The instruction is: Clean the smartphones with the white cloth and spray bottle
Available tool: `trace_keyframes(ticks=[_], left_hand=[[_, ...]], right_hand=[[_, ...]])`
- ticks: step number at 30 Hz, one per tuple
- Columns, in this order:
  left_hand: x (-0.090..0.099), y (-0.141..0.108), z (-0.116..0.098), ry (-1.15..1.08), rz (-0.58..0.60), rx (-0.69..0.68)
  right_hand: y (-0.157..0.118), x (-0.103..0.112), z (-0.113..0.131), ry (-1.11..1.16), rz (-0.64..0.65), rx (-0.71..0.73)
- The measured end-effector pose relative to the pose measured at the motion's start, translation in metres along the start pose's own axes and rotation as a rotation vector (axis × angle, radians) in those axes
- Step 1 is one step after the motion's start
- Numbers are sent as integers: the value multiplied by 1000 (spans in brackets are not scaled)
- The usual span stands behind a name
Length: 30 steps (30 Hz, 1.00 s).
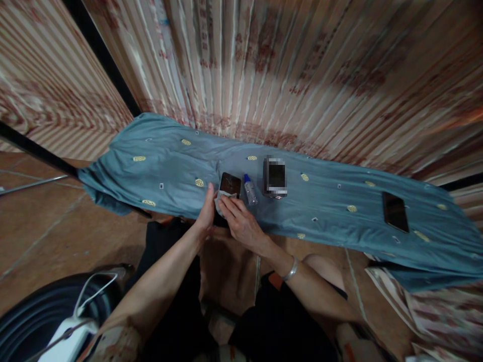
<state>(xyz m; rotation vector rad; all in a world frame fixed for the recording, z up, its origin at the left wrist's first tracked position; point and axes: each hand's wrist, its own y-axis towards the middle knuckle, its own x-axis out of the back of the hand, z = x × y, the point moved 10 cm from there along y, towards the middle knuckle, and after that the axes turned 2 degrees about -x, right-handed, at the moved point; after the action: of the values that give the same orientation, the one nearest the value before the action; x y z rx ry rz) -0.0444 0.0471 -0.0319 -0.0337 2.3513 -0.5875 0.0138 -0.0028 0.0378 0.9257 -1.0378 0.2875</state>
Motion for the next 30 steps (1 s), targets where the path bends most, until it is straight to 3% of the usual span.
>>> trace_keyframes(ticks=[5, 12, 21, 30], left_hand=[[2, -5, -8, -8, -108, -7], [-5, -5, -17, -75, -83, -38], [-8, -3, -21, -137, -57, -28], [6, 10, -25, -134, -18, -76]], right_hand=[[-2, 6, 14, -7, -39, 62], [-4, 8, 27, -6, -27, 111], [-2, 3, 22, 29, 19, 95], [-2, 11, 12, -1, -11, 73]])
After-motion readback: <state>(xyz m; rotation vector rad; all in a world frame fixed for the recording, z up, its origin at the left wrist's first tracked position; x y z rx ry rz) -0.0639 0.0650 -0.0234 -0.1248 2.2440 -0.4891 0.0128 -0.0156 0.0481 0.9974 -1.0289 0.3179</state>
